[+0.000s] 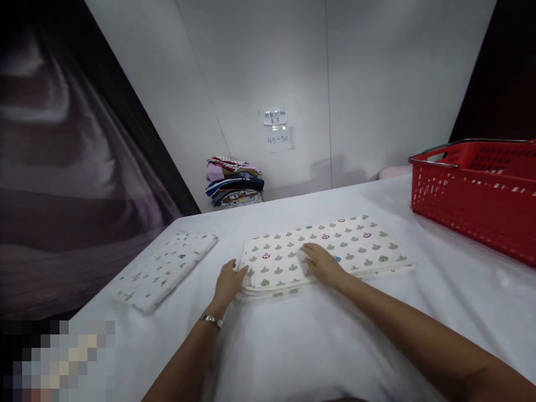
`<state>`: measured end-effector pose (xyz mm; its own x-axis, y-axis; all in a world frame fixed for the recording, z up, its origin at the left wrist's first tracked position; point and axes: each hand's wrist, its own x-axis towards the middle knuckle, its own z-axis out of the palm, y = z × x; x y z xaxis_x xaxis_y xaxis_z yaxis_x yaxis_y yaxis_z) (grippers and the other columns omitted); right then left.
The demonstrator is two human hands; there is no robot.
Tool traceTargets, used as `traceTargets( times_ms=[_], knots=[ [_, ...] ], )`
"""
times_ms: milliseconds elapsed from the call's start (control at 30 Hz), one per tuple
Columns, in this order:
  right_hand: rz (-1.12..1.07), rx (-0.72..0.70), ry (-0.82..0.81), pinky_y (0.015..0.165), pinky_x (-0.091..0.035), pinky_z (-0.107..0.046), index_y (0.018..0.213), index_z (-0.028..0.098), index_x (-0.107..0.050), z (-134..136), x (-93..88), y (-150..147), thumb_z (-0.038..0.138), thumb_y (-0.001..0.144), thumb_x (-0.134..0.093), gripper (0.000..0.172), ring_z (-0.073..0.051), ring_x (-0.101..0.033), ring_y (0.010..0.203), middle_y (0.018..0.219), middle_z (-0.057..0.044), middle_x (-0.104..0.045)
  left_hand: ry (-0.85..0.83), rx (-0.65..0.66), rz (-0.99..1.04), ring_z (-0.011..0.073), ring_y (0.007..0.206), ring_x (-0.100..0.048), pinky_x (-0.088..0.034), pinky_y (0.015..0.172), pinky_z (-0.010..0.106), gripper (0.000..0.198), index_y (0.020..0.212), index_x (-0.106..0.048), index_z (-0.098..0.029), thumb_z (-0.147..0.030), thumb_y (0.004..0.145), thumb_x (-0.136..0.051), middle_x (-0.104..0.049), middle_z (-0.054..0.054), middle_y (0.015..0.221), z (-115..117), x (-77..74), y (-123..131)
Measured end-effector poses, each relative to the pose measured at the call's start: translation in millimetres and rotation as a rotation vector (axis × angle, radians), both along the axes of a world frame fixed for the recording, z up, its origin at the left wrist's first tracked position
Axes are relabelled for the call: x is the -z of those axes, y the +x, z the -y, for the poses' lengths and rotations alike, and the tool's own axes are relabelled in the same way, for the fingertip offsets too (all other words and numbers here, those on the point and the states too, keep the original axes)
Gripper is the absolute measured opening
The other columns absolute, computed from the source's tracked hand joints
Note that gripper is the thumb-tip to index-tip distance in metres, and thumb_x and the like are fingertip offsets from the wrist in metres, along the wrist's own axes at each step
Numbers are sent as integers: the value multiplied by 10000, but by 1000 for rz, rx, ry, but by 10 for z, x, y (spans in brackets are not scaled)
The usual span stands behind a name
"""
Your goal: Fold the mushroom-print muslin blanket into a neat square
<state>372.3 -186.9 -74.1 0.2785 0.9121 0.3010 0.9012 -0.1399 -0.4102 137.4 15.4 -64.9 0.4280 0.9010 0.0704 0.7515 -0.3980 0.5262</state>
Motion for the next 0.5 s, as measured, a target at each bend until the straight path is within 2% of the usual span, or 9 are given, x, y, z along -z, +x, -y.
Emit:
traceTargets(
  times_ms=[100,233,333,500],
  knots=[
    [13,98,-36,1086,-296,-528,1359,155,-434,-106,74,254,300,896,-315,500,-328,-311,1352,1449,-170,-382,-174,-56,18,293,1154,-554,-422,939,359,604,1290,-454,-55,-385,799,-580,-592,210,1212,-143,-40,94],
    [55,113,-96,1053,-297,-544,1243,162,-514,-144,234,346,296,900,-333,410,-347,-329,1337,1430,-197,-399,-338,-94,119,307,1109,-592,-475,856,346,473,1106,-589,-84,-352,725,-675,-649,202,1132,-283,-43,173],
    [71,108,-113,1036,-306,-554,1182,183,-540,-151,301,354,305,904,-327,371,-349,-337,1332,1433,-181,-404,-427,-69,159,282,965,-659,-522,756,327,342,965,-637,-97,-352,738,-662,-697,177,1017,-354,1,186],
    [54,143,-85,1075,-279,-549,1303,207,-468,-300,272,446,298,894,-324,443,-330,-281,1367,1463,-159,-367,-557,-36,237,245,871,-685,-555,709,318,306,933,-649,-131,-399,793,-604,-711,143,986,-401,63,201]
  ],
)
